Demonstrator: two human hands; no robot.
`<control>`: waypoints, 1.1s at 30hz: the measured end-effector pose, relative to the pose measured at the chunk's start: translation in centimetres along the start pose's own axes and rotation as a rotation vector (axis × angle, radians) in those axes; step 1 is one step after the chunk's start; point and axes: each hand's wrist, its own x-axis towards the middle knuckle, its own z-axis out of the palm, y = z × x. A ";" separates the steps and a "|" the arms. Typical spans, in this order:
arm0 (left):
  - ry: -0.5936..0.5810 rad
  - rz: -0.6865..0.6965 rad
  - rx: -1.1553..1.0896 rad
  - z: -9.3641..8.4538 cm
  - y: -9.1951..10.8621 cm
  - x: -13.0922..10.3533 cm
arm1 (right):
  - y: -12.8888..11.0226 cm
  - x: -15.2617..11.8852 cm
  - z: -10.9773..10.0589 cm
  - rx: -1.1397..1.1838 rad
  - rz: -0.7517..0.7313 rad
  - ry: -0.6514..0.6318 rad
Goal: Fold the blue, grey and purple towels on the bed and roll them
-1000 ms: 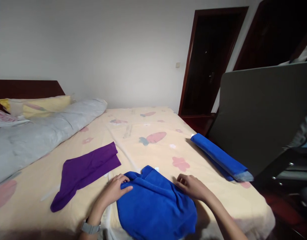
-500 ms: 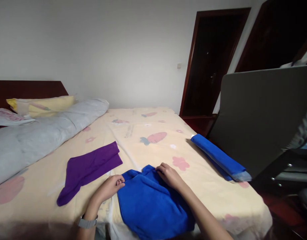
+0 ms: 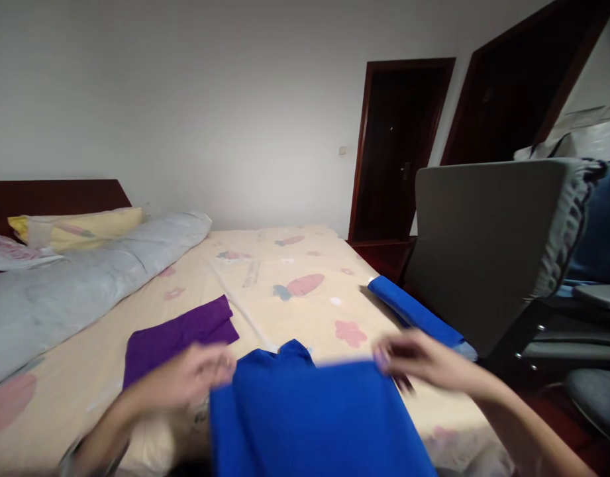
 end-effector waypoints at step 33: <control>0.190 0.262 0.098 16.4 -13.3 2.6 | 13.8 -2.1 9.9 -0.149 0.159 0.222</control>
